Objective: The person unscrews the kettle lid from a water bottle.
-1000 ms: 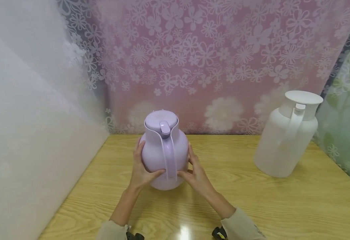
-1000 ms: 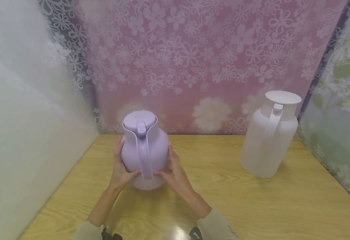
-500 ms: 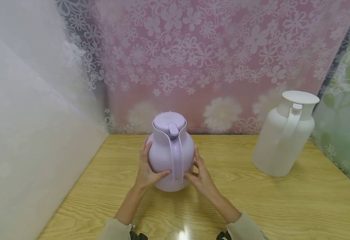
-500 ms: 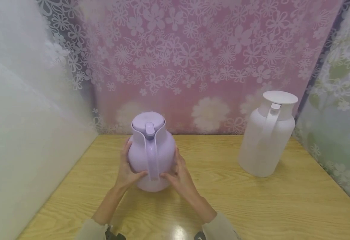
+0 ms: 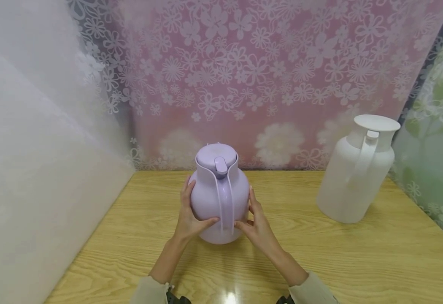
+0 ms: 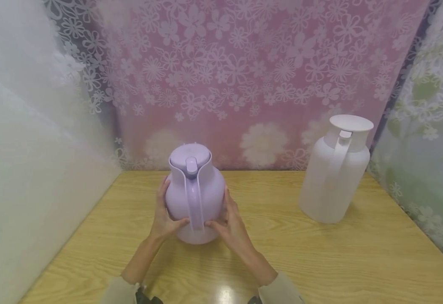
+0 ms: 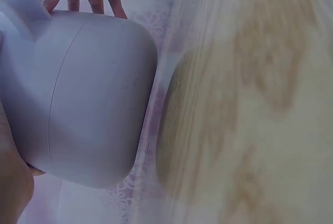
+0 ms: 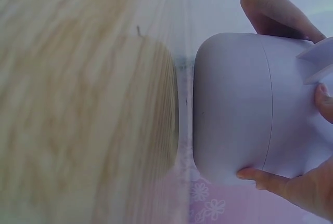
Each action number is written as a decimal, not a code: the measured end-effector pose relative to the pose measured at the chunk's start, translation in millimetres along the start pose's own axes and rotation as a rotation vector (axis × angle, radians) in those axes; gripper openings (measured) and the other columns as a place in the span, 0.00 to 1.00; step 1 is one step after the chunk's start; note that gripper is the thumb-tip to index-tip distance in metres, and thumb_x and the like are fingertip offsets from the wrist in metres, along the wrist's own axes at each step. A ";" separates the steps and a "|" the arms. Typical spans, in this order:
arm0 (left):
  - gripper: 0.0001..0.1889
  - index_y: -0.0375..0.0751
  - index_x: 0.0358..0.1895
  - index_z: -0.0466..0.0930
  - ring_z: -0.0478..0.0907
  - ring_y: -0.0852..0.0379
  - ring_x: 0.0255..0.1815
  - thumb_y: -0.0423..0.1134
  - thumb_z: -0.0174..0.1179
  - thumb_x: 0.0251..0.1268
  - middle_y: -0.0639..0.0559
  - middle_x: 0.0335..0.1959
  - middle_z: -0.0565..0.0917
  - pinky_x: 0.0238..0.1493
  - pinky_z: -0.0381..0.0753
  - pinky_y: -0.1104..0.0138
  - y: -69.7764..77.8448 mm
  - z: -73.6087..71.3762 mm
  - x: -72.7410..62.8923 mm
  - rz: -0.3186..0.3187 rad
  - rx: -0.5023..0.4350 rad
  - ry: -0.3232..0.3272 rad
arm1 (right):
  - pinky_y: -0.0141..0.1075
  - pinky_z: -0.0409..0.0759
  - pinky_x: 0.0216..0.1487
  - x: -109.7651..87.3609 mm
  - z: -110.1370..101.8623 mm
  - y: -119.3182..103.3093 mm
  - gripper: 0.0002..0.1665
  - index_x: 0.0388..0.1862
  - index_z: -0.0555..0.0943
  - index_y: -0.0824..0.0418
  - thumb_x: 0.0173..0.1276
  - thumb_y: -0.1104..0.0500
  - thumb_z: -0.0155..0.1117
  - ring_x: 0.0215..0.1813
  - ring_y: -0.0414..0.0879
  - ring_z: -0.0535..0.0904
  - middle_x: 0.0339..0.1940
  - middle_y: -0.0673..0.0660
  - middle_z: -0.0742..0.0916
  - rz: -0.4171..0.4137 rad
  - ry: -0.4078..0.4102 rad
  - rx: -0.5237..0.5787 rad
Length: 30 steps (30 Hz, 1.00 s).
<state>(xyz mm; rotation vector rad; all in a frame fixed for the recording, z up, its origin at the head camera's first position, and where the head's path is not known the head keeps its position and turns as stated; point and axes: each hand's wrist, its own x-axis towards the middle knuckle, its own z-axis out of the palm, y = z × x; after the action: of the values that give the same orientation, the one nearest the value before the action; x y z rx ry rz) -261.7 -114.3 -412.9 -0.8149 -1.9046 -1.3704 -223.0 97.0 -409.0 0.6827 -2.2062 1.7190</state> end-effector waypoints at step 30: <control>0.54 0.30 0.65 0.48 0.53 0.34 0.64 0.59 0.68 0.43 0.26 0.67 0.46 0.52 0.60 0.38 17.6 -5.6 -0.9 0.019 -0.047 -0.024 | 0.57 0.71 0.48 -4.6 7.0 5.9 0.58 0.74 0.41 0.59 0.54 0.67 0.68 0.61 0.73 0.58 0.68 0.72 0.54 -0.004 0.030 -0.043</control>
<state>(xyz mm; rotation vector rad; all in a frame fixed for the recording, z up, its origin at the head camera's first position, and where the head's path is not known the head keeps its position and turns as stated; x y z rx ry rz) -246.5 -115.2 -402.4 -0.8737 -1.8840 -1.4050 -221.6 92.3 -418.0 0.6460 -2.2135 1.6637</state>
